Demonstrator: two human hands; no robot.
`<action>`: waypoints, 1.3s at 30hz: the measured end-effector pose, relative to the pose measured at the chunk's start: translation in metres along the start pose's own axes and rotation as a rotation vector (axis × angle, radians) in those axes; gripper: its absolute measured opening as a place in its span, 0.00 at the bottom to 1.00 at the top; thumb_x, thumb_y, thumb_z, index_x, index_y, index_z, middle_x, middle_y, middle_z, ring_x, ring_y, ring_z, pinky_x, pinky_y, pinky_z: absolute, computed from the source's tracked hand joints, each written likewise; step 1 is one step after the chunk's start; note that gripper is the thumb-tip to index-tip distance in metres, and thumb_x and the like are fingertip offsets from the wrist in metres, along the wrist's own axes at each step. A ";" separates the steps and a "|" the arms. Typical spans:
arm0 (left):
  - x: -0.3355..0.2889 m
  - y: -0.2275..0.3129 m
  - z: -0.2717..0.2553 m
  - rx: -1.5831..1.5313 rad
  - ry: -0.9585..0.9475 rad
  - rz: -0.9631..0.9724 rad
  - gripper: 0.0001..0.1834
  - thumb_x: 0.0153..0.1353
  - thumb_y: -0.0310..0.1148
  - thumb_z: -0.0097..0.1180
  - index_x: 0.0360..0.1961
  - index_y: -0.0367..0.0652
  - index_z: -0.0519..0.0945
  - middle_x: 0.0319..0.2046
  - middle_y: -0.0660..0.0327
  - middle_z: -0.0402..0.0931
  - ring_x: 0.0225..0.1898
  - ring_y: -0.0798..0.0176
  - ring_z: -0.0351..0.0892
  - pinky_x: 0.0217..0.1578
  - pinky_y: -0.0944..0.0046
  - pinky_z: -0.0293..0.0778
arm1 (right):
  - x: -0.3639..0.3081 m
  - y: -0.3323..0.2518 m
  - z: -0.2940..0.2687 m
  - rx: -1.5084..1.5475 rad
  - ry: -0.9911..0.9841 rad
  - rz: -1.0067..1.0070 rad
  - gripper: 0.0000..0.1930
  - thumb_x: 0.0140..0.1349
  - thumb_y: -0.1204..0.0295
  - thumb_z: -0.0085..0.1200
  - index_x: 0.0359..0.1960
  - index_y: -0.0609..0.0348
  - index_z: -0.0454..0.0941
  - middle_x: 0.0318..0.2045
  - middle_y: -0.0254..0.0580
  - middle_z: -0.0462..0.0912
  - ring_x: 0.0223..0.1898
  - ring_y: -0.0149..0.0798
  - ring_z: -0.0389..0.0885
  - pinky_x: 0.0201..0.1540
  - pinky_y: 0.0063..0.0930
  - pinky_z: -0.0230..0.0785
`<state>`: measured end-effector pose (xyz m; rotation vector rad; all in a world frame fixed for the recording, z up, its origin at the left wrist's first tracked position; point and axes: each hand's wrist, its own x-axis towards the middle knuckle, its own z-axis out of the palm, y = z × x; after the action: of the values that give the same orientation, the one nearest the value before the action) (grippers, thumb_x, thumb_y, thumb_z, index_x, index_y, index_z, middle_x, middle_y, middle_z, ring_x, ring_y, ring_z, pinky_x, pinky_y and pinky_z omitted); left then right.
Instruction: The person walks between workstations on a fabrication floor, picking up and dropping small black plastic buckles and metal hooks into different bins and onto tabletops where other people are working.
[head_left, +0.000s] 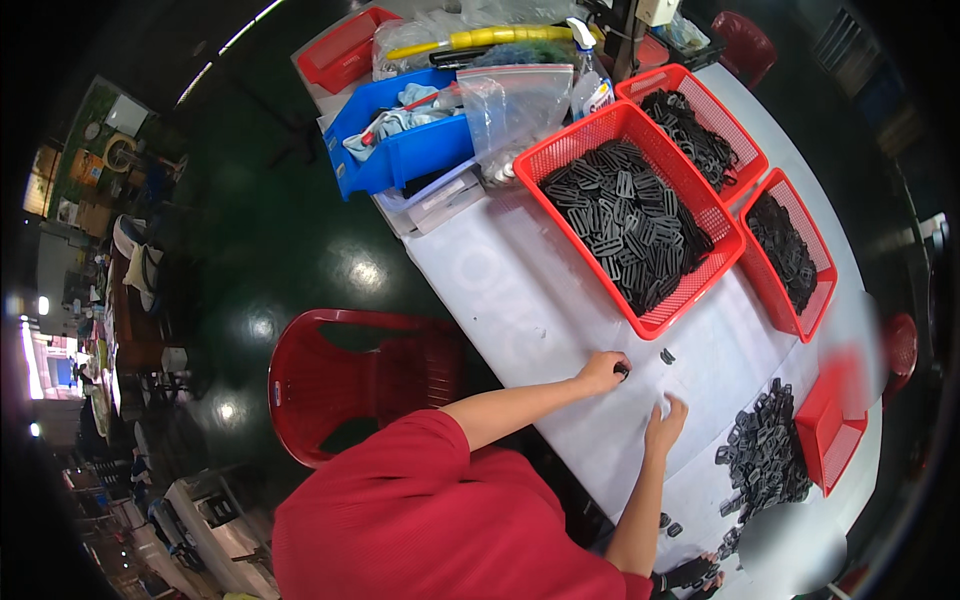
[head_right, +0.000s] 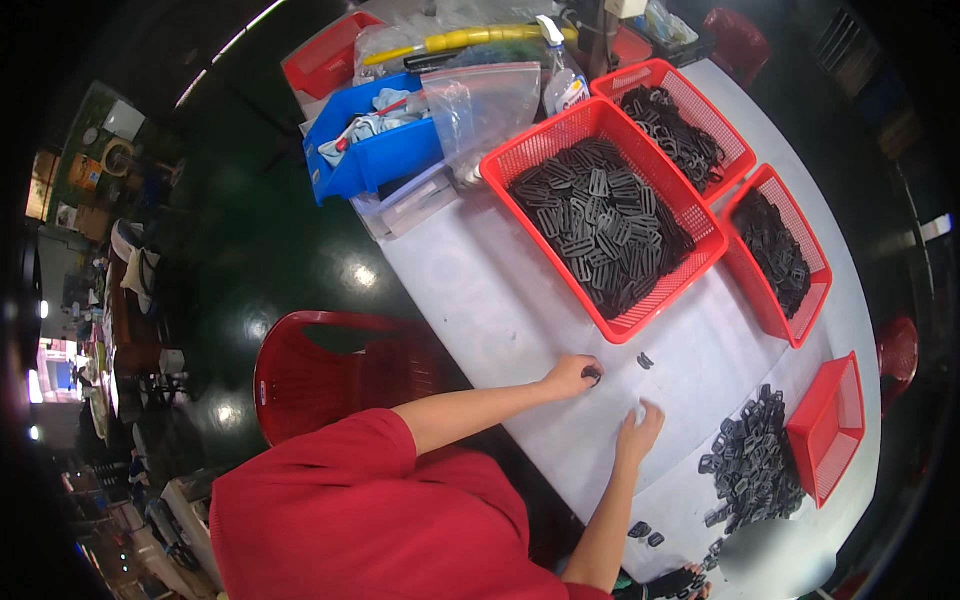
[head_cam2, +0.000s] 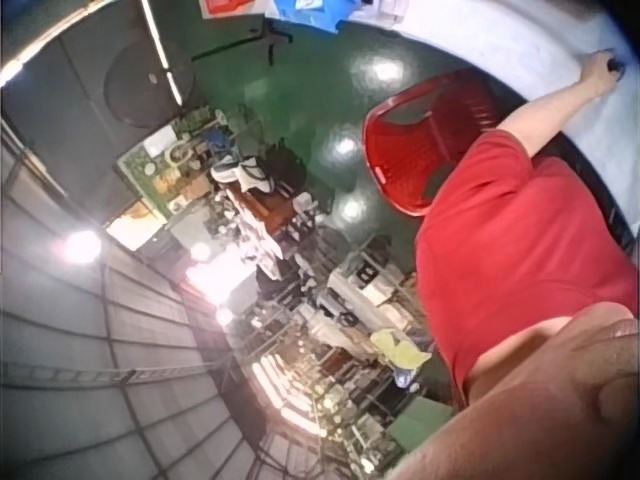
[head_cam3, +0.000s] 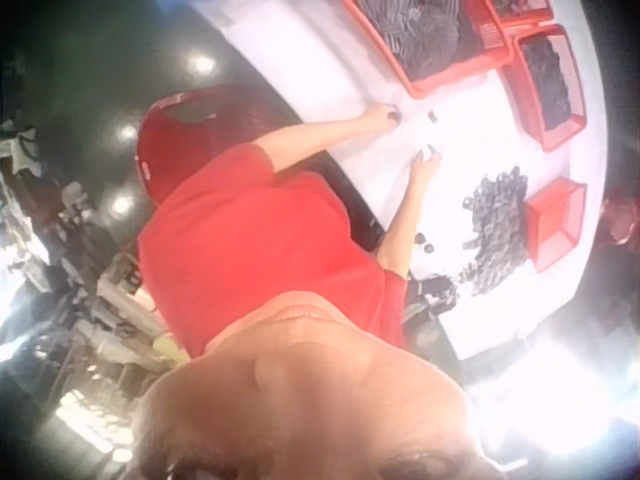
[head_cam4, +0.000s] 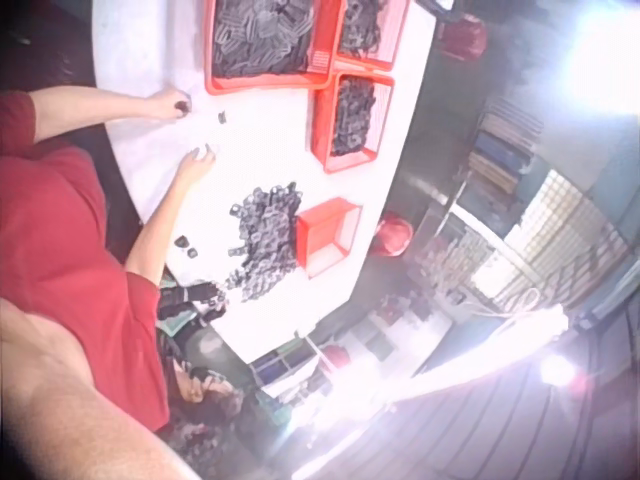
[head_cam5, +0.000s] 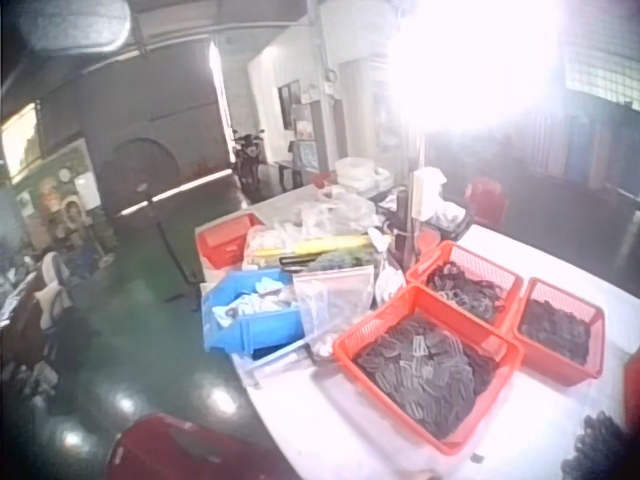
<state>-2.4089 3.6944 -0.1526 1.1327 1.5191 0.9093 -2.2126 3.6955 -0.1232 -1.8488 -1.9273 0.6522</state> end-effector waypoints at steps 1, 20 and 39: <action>0.000 -0.004 0.000 0.004 -0.013 -0.010 0.13 0.44 0.23 0.55 0.35 0.39 0.78 0.32 0.53 0.79 0.35 0.58 0.79 0.40 0.63 0.73 | -0.017 0.011 0.001 -0.003 0.008 0.019 0.15 0.48 0.79 0.52 0.41 0.62 0.73 0.42 0.50 0.71 0.48 0.51 0.68 0.52 0.37 0.60; 0.058 0.014 0.038 0.260 -0.205 0.059 0.15 0.50 0.29 0.57 0.41 0.42 0.77 0.33 0.54 0.79 0.35 0.61 0.79 0.39 0.64 0.73 | -0.185 0.036 -0.040 0.080 0.239 0.495 0.11 0.50 0.77 0.53 0.37 0.55 0.74 0.41 0.43 0.70 0.46 0.48 0.70 0.47 0.37 0.65; -0.334 0.037 0.271 0.321 -1.167 0.684 0.11 0.51 0.19 0.47 0.35 0.39 0.78 0.30 0.54 0.76 0.33 0.58 0.77 0.34 0.64 0.72 | -0.624 0.069 -0.025 0.663 0.347 0.864 0.10 0.55 0.71 0.54 0.38 0.58 0.77 0.34 0.45 0.80 0.36 0.40 0.80 0.40 0.31 0.71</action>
<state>-2.1138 3.3853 -0.0882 1.9853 0.2931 0.2402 -2.1083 3.0758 -0.1184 -2.0681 -0.5178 0.9740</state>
